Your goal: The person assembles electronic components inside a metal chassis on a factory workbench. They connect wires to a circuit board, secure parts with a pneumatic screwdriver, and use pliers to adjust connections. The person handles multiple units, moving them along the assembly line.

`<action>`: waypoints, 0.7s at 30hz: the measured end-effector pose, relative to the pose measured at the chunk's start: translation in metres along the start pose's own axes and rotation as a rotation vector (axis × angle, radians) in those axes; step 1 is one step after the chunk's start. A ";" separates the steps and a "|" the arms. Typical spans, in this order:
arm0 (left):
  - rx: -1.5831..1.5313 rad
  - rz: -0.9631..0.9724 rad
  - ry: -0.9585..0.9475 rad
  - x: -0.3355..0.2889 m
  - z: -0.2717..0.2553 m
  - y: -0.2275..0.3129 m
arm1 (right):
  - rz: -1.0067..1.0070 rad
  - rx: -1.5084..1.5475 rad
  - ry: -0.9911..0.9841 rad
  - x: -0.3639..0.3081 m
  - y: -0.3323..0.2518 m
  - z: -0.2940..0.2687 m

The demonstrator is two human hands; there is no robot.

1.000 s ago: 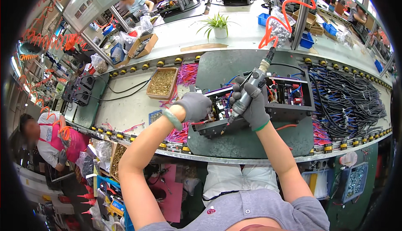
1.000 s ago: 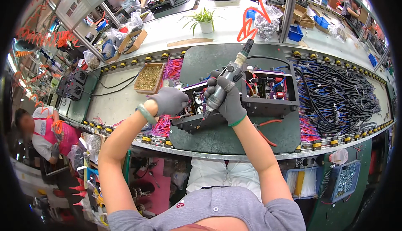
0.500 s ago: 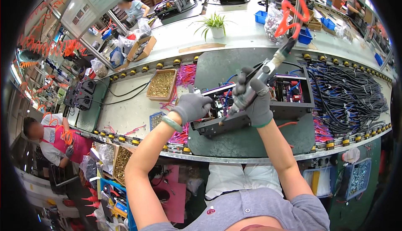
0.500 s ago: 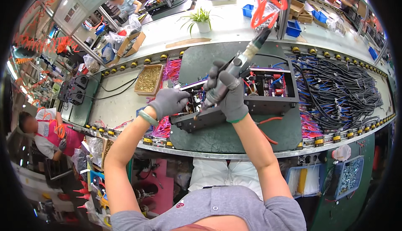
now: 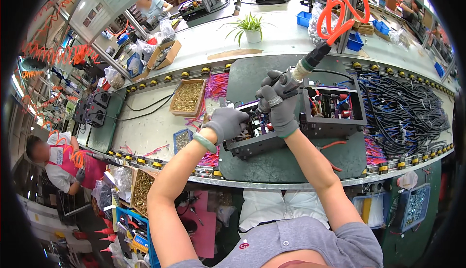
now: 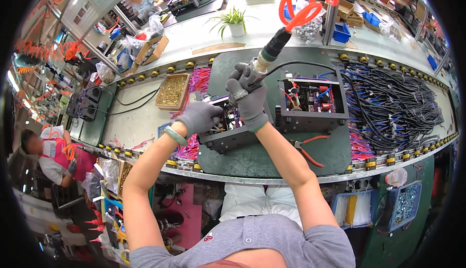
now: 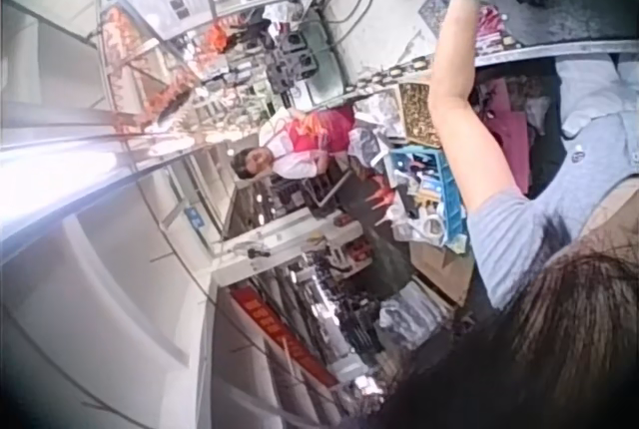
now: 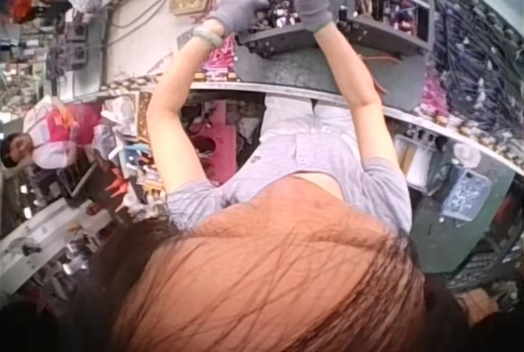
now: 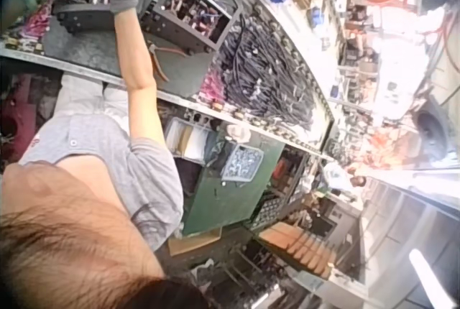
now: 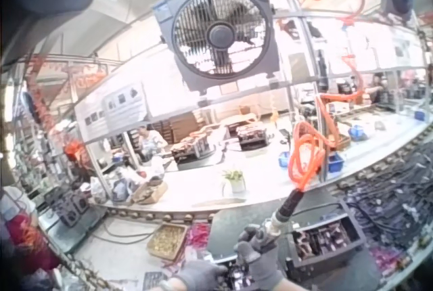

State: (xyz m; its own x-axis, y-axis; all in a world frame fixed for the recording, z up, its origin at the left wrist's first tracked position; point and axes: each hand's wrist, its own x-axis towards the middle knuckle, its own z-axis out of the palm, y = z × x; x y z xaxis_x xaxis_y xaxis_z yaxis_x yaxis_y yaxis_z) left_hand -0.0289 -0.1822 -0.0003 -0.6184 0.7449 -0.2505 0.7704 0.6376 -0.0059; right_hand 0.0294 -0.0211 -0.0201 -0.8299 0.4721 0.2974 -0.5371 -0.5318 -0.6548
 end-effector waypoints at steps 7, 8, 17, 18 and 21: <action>-0.084 0.019 0.070 -0.001 0.005 -0.002 | -0.044 -0.078 -0.025 0.001 0.018 -0.006; -0.093 0.020 0.074 -0.001 0.005 -0.003 | -0.092 -0.112 -0.073 0.001 0.023 -0.007; -0.163 -0.253 0.245 -0.015 0.010 0.012 | -0.099 -0.525 -0.359 0.016 0.031 0.020; -0.175 -0.314 0.244 -0.017 0.009 0.013 | -0.102 -0.572 -0.365 0.022 0.035 0.025; -0.160 -0.355 0.173 -0.008 0.004 0.014 | -0.151 -0.693 -0.371 0.028 0.040 0.031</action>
State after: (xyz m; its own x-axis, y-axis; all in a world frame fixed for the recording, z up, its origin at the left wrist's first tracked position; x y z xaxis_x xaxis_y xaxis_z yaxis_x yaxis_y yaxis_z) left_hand -0.0125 -0.1804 -0.0019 -0.8686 0.4867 -0.0933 0.4793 0.8729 0.0913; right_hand -0.0200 -0.0509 -0.0162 -0.8171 0.1746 0.5494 -0.5330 0.1344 -0.8354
